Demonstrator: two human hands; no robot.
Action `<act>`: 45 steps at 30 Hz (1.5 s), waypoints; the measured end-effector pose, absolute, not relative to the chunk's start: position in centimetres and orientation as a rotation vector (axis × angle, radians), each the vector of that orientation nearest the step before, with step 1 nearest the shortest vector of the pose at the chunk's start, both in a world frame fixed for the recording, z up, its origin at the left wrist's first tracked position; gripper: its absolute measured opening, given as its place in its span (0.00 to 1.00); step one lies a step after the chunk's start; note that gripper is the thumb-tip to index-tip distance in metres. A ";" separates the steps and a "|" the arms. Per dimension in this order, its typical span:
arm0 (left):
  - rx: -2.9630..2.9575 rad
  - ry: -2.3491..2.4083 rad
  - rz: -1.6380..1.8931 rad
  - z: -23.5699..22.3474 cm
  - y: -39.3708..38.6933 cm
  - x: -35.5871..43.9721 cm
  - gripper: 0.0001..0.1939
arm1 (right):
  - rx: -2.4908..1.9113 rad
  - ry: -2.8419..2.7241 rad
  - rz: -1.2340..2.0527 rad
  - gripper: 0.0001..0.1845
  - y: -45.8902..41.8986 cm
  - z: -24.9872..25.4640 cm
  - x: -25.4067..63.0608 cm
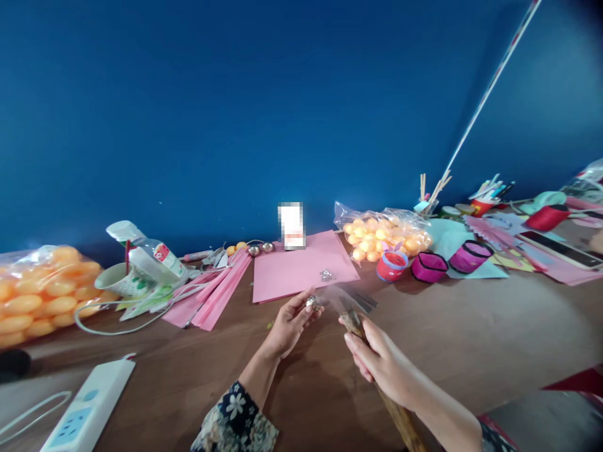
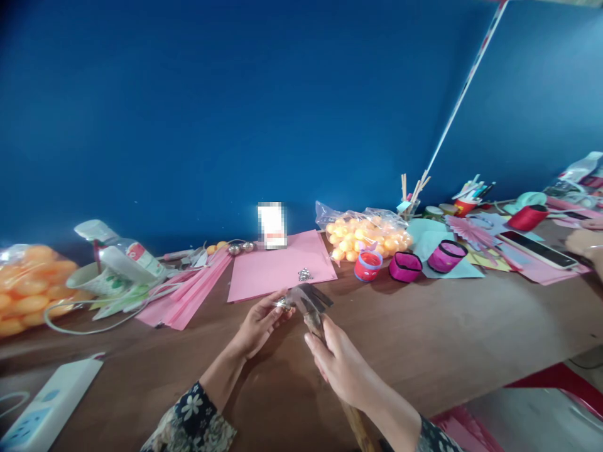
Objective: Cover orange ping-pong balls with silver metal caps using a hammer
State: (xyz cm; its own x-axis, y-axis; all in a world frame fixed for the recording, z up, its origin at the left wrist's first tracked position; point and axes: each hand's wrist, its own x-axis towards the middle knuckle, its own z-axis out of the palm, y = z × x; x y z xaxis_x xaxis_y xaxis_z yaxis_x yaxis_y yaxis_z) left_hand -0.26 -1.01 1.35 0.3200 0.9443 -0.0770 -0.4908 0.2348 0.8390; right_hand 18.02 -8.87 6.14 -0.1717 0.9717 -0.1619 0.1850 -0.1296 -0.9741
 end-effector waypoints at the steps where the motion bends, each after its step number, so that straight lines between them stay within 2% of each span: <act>1: 0.819 0.691 1.092 1.4 -1.0 -0.2 0.23 | -1.361 -1.418 1.378 0.20 -8.8 6.1 18.0; 15: 0.984 0.796 1.069 0.8 -0.7 -0.4 0.22 | -1.366 -1.449 1.383 0.19 -9.0 6.6 18.1; 27: 1.038 0.844 1.046 1.1 -0.8 -0.2 0.25 | -1.364 -1.505 1.367 0.17 -9.2 6.6 18.4; 36: 0.955 0.839 1.100 1.1 -0.7 -0.6 0.19 | -1.395 -1.493 1.343 0.15 -9.7 7.2 18.7; 42: 0.892 0.836 1.096 1.6 -0.9 -0.6 0.26 | -1.367 -1.468 1.387 0.15 -9.6 7.7 18.5; 45: 0.822 0.785 1.081 1.8 -1.0 -0.6 0.25 | -1.345 -1.475 1.399 0.15 -9.4 8.0 18.4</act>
